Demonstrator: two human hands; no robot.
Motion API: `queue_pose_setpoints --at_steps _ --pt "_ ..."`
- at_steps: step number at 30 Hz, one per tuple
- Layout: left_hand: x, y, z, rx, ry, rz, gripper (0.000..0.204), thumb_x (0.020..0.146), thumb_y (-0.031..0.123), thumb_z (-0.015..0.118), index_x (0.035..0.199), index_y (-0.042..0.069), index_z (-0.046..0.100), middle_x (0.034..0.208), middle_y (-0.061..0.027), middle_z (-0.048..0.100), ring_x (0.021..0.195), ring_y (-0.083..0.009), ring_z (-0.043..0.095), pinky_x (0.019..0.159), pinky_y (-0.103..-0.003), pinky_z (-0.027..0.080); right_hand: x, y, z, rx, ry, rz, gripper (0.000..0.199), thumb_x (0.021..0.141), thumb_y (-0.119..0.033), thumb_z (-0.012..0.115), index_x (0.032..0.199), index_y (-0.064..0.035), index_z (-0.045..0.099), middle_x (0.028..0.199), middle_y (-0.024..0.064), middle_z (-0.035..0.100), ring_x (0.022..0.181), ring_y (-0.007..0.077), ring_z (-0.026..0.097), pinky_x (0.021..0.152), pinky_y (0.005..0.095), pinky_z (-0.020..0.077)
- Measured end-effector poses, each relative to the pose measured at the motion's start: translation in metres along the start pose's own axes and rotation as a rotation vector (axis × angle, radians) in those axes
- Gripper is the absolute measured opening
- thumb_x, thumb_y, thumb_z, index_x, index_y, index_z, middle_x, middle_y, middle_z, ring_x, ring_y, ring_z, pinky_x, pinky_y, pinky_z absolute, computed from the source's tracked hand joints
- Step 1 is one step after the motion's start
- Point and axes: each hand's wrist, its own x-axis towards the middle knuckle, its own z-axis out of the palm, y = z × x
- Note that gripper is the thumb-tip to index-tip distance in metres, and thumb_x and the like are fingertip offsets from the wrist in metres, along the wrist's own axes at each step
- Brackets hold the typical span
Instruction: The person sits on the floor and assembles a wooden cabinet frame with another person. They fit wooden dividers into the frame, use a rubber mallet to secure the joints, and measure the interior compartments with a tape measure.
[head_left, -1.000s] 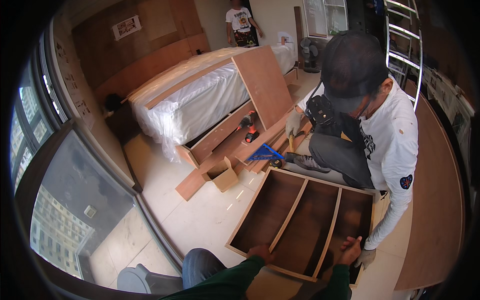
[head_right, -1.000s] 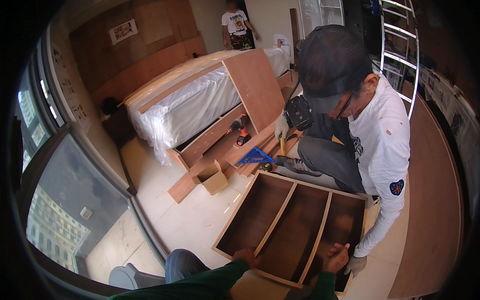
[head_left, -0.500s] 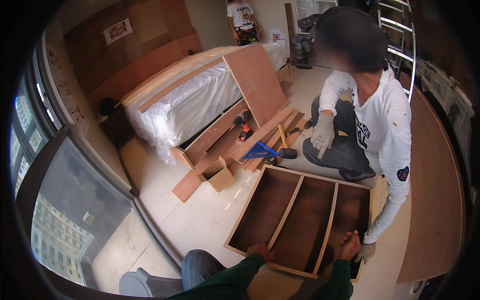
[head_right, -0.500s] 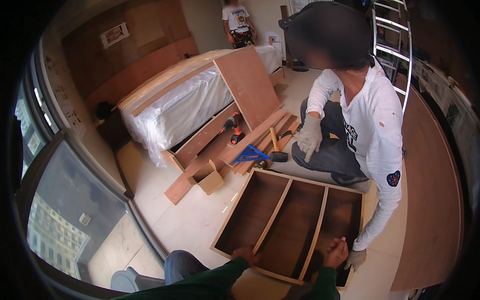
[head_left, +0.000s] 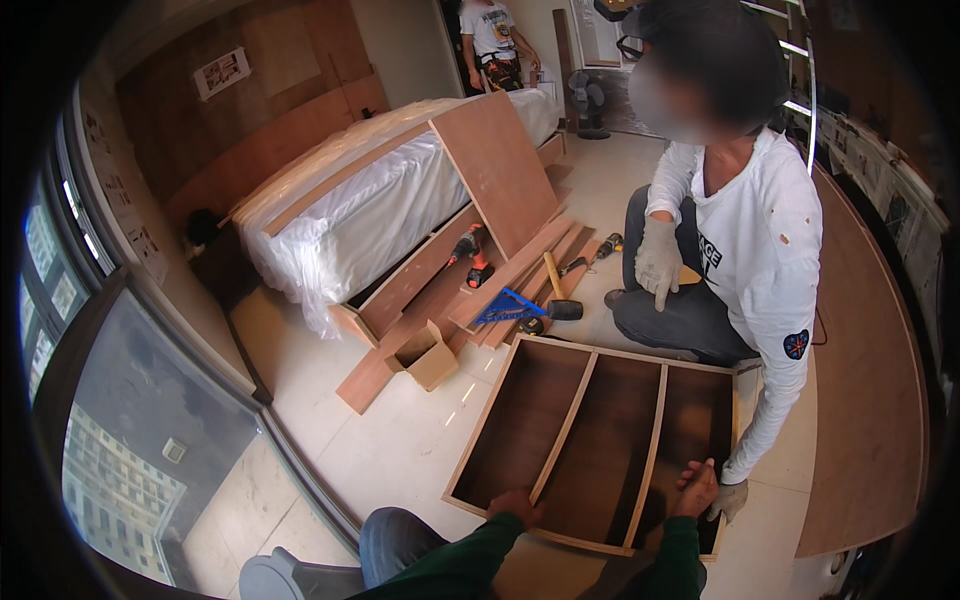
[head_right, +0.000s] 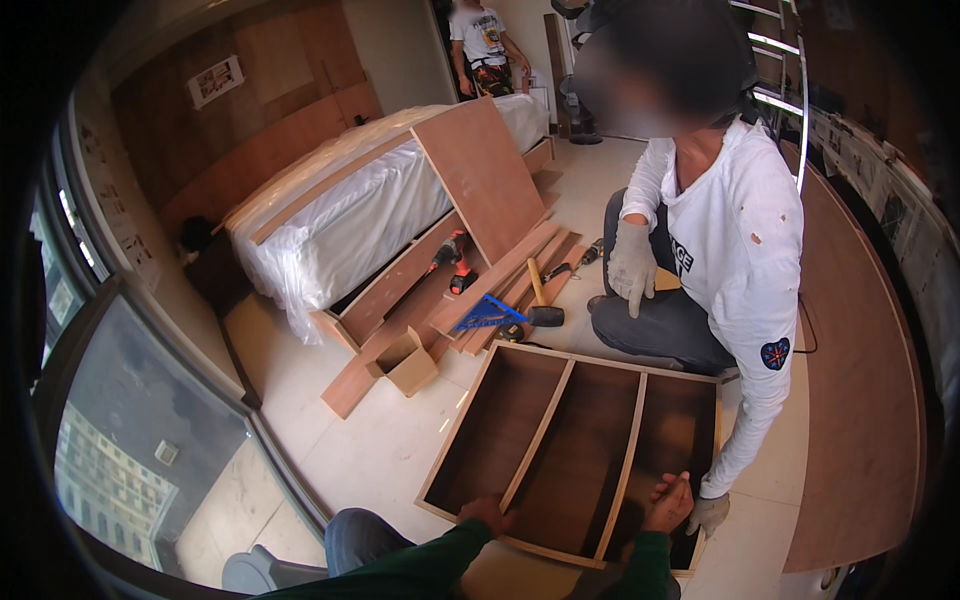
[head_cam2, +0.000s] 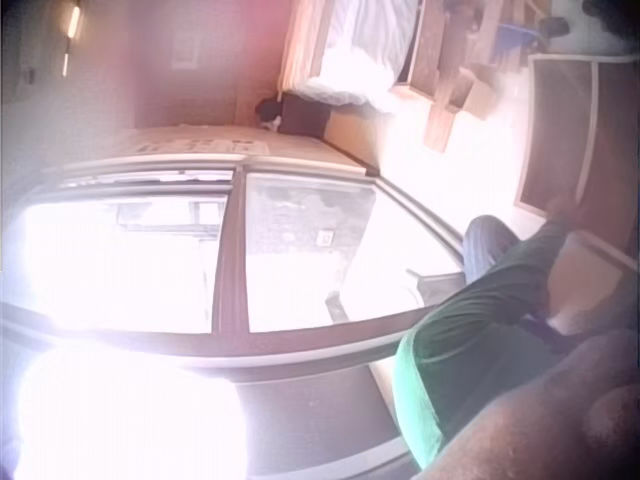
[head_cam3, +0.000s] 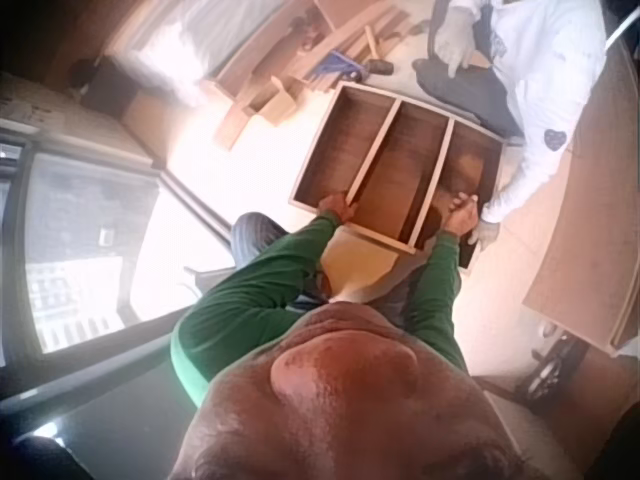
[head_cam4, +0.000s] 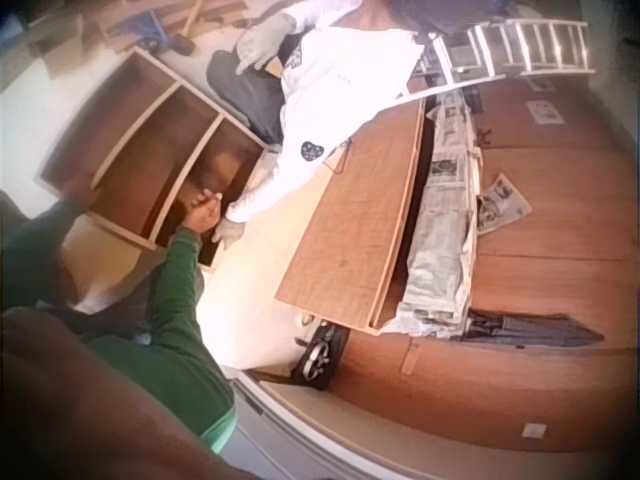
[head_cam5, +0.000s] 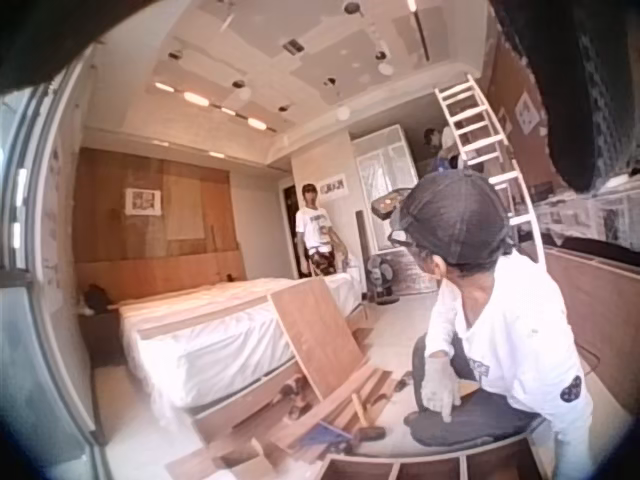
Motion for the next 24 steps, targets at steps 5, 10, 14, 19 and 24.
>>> queue_pose_setpoints --at_steps 5,10,14,19,24 --pt "0.003 0.000 0.006 0.002 -0.024 -0.001 0.064 0.085 0.058 0.059 0.126 0.009 0.060 0.118 -0.0187 0.067 0.113 -0.0356 0.063 0.098 -0.049 0.048 0.002 0.002 -0.002 0.008 0.010 0.006 0.044 0.102 -0.043 0.049 0.084 -0.0051 0.062 0.063 0.0000 0.053 0.052 0.0089 0.049 0.049 0.0233 0.0398" --pt "0.004 -0.002 0.007 0.000 -0.034 -0.018 0.062 0.084 0.055 0.060 0.125 0.008 0.061 0.117 -0.0195 0.067 0.111 -0.0360 0.064 0.098 -0.049 0.048 0.000 -0.001 -0.001 0.026 0.011 0.013 0.045 0.102 -0.044 0.049 0.083 -0.0054 0.062 0.063 0.0002 0.053 0.053 0.0089 0.049 0.049 0.0235 0.0400" --pt "0.003 -0.003 0.008 0.011 -0.032 -0.023 0.062 0.083 0.056 0.059 0.124 0.008 0.062 0.115 -0.0197 0.067 0.110 -0.0364 0.064 0.097 -0.049 0.049 0.000 0.005 -0.001 0.029 -0.008 0.016 0.049 0.100 -0.049 0.049 0.084 -0.0046 0.061 0.063 0.0007 0.052 0.053 0.0097 0.049 0.047 0.0236 0.0395" --pt "0.001 -0.007 0.007 0.006 -0.025 -0.041 0.059 0.084 0.055 0.060 0.121 0.010 0.063 0.116 -0.0185 0.068 0.111 -0.0366 0.064 0.097 -0.048 0.049 -0.009 0.002 0.006 0.004 -0.013 0.017 0.050 0.101 -0.048 0.047 0.083 -0.0038 0.062 0.063 0.0020 0.053 0.054 0.0109 0.051 0.048 0.0247 0.0404" --pt "0.004 -0.001 0.015 -0.023 0.100 0.047 0.059 0.084 0.055 0.060 0.122 0.011 0.063 0.116 -0.0189 0.067 0.112 -0.0371 0.063 0.098 -0.048 0.049 -0.012 -0.020 0.004 -0.019 -0.011 -0.120 0.044 0.102 -0.041 0.049 0.083 -0.0048 0.063 0.063 -0.0012 0.051 0.057 0.0082 0.049 0.052 0.0235 0.0385"
